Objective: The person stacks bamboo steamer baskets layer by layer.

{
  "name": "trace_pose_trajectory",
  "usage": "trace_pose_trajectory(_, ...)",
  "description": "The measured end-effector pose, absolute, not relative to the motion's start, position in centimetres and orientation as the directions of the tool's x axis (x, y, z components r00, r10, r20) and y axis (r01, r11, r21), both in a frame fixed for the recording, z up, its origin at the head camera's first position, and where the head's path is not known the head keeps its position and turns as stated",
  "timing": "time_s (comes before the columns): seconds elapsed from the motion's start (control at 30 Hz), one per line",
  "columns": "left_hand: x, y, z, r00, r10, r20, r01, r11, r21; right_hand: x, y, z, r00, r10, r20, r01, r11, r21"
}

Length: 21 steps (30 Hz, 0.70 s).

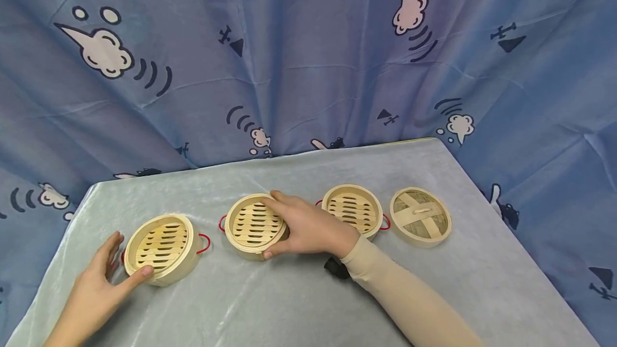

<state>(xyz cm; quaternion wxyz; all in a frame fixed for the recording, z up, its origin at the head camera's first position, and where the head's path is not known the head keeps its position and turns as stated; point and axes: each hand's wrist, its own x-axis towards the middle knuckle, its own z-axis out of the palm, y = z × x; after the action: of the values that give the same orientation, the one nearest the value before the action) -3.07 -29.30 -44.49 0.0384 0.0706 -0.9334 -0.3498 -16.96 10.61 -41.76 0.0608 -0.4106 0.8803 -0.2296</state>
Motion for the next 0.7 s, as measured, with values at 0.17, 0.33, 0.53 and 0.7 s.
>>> trace_pose_trajectory(0.17, -3.1, -29.5, -45.0, -0.994, -0.108, -0.028, -0.098, 0.728, 0.678, -16.9, 10.6, -42.0, -0.650, -0.752, 0.108, -0.712, 0.553, -0.433)
trace_pose_trajectory(0.33, -3.0, -29.7, -45.3, -0.997, -0.078, -0.004, -0.061, 0.746, 0.663, -17.0, 10.8, -42.3, -0.624, -0.766, 0.151, -0.742, 0.521, -0.423)
trace_pose_trajectory(0.53, -2.7, -29.8, -45.7, -0.998, -0.064, 0.026, -0.031, 0.758, 0.652, -17.0, 10.9, -42.7, -0.620, -0.766, 0.170, -0.741, 0.500, -0.449)
trace_pose_trajectory(0.7, -2.8, -29.9, -46.0, -0.997, -0.072, 0.039, -0.030, 0.766, 0.642, -17.0, 11.0, -42.8, -0.597, -0.779, 0.189, -0.759, 0.474, -0.446)
